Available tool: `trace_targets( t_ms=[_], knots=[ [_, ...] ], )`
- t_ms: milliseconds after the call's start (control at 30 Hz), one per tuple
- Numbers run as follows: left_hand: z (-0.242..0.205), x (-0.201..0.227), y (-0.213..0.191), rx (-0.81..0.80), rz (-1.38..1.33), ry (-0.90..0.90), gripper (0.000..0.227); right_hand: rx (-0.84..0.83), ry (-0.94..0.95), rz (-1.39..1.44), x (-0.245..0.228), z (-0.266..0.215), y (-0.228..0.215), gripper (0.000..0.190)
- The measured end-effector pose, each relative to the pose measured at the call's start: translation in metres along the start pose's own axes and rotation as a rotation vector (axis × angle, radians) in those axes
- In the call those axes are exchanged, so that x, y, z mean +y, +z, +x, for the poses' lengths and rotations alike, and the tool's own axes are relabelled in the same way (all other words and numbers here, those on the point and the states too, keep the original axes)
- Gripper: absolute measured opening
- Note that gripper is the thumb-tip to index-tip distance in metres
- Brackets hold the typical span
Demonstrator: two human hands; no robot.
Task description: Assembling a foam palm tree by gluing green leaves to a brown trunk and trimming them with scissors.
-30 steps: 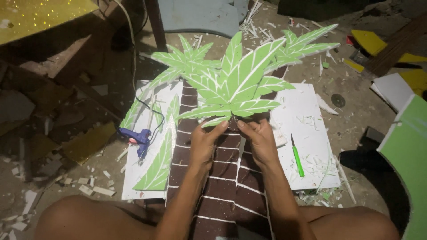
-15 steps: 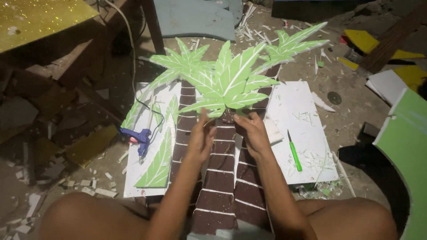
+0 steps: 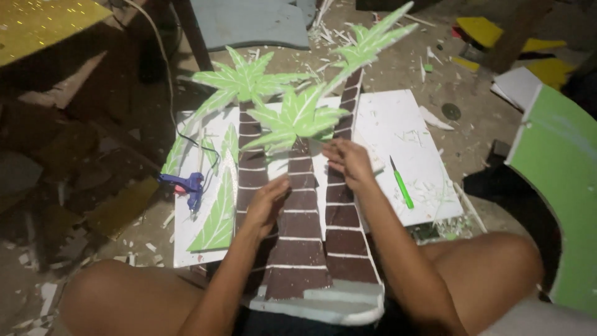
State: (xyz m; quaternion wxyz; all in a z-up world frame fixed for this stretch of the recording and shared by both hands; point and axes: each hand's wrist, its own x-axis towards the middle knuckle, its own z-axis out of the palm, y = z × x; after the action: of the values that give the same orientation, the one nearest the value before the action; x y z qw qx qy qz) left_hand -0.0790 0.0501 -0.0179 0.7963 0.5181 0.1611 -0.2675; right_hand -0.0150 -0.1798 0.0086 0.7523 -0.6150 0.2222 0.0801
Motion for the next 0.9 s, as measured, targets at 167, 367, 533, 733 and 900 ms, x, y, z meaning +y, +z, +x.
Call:
trace_targets(
  t_ms=[167,367,533,733,900],
  knots=[
    [-0.021,0.001,-0.004,0.124,0.004,0.112,0.059,0.114,-0.153,0.122,-0.031,-0.022,-0.052,0.012],
    [-0.064,0.072,-0.01,0.399,0.462,0.158,0.04,0.246,-0.627,-0.009,-0.121,-0.077,-0.156,0.037],
    [-0.049,0.137,-0.113,0.603,0.762,0.809,0.02,0.43,-0.651,-0.482,-0.109,-0.066,-0.174,0.02],
    [-0.014,0.153,-0.216,0.832,1.258,0.676,0.031,0.417,-0.436,-0.424,-0.033,-0.02,-0.201,0.046],
    [0.047,0.115,-0.276,0.71,0.697,0.238,0.053,0.398,-0.49,-0.351,-0.012,-0.017,-0.197,0.015]
  ],
)
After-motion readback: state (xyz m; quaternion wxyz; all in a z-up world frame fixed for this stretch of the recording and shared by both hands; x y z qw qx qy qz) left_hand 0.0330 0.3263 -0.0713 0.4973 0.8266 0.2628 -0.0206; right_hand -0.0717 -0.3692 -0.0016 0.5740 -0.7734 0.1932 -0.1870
